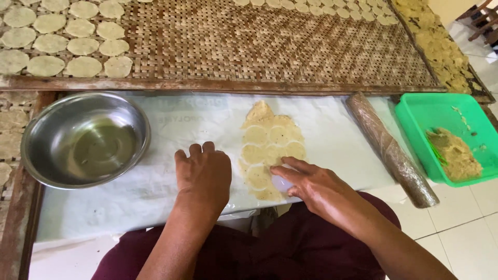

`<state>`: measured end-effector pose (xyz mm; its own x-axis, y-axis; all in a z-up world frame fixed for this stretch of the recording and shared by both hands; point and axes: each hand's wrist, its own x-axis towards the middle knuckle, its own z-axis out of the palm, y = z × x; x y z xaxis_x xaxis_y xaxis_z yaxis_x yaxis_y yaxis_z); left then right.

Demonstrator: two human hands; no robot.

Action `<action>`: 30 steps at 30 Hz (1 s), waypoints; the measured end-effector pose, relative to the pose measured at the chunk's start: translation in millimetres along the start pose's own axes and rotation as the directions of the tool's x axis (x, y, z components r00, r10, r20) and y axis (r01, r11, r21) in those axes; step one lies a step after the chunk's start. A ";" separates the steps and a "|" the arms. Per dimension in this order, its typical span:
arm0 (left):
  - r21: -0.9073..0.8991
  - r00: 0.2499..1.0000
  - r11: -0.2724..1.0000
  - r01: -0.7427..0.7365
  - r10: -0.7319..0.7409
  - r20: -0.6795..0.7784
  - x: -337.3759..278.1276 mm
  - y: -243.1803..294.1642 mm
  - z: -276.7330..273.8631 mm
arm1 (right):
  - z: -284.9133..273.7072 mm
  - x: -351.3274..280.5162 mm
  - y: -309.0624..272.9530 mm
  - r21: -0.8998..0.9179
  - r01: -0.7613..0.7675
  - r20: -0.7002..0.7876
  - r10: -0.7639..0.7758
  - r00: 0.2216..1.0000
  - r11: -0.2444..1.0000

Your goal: Flattening dough with a rolling pin and cutting out small circular discs to be placed on a drying tray.

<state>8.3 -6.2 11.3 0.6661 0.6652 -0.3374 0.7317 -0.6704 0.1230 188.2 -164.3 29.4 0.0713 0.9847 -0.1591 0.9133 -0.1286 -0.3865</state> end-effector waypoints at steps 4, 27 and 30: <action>0.007 1.000 1.000 -0.007 0.007 -0.006 -1.2 -1.5 9.4 | -1.6 -0.5 -0.3 0.128 -0.037 0.008 0.036 0.999 0.991; -0.001 0.980 1.000 0.024 -0.024 -0.197 -5.6 -17.3 7.9 | -61.2 -33.7 103.7 0.032 -0.296 -0.090 0.298 0.950 0.955; 0.003 0.976 1.000 0.022 -0.021 -0.219 -2.2 -13.5 7.5 | -39.2 -41.2 151.3 0.005 -0.235 -0.077 0.234 0.969 0.972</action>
<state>-4.2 -1.1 3.4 0.6663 0.7347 -0.1277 0.7457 -0.6566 0.1129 339.2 -219.7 13.1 0.3141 0.9332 -0.1744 0.8692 -0.3566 -0.3425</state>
